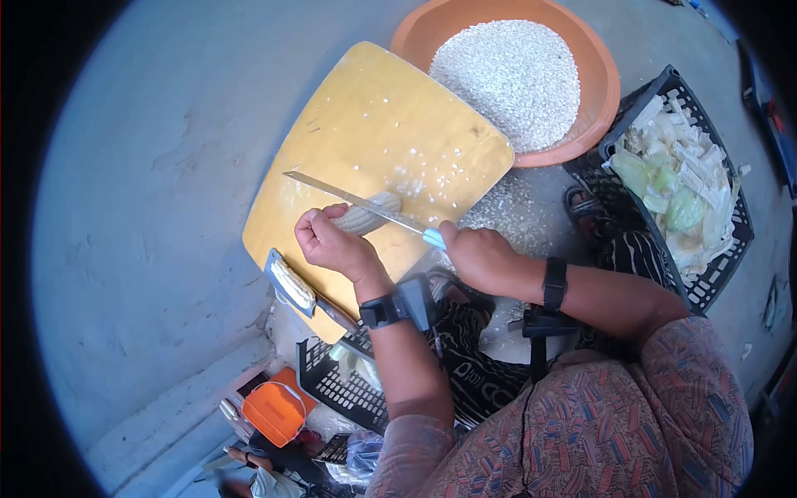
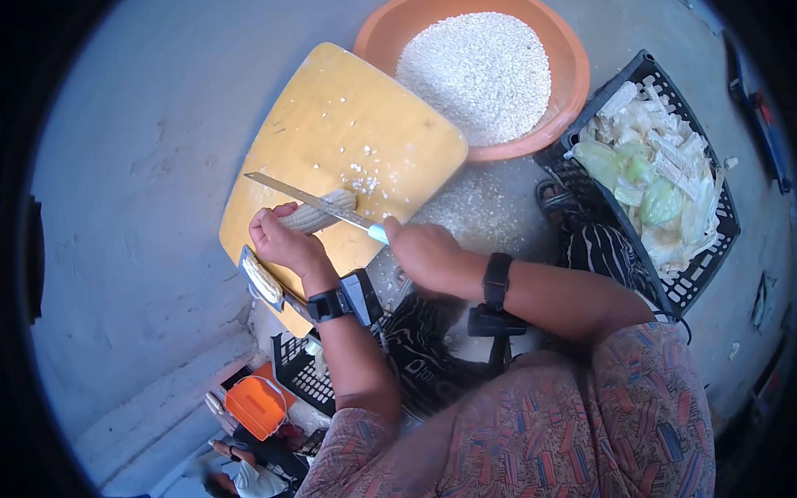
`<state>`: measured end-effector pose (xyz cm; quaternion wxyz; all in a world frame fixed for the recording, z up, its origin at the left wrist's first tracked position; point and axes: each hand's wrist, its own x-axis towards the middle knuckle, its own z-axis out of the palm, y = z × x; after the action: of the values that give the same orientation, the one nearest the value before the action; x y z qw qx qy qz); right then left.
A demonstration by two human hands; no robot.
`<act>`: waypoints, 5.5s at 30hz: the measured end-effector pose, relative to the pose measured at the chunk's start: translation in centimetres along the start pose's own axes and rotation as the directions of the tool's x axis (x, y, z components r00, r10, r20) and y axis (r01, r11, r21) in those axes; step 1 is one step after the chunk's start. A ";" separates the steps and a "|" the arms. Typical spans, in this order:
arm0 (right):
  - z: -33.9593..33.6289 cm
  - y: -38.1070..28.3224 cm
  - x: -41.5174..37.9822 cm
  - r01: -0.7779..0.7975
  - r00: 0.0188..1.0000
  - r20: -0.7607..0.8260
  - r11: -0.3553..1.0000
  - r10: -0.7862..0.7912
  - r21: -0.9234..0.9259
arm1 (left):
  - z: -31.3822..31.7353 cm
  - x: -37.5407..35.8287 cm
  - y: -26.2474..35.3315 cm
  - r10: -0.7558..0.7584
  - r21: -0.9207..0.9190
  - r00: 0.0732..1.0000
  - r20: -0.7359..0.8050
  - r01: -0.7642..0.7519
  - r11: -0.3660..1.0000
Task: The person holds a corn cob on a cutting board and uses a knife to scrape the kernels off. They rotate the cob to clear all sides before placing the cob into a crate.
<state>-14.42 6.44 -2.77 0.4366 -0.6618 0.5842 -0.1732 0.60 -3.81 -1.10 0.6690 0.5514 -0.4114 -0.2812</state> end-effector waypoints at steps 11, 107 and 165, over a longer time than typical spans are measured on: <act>1.1 0.0 4.3 0.002 0.997 -0.075 0.998 -0.008 -0.070 | 2.0 -1.1 0.7 0.035 0.130 0.998 0.055 -0.042 0.991; 0.4 -0.4 4.0 -0.057 0.998 0.030 0.998 0.058 -0.006 | 0.3 0.0 1.3 -0.149 -0.127 0.987 0.068 0.156 0.980; 0.2 -1.4 3.9 -0.097 0.995 0.011 0.987 0.097 0.127 | -1.4 0.1 1.4 -0.172 -0.134 0.984 0.042 0.176 0.975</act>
<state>-12.34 2.82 -2.91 0.4871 -0.6040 0.6025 -0.1870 1.74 -2.82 0.18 0.6720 0.5337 -0.3510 -0.3747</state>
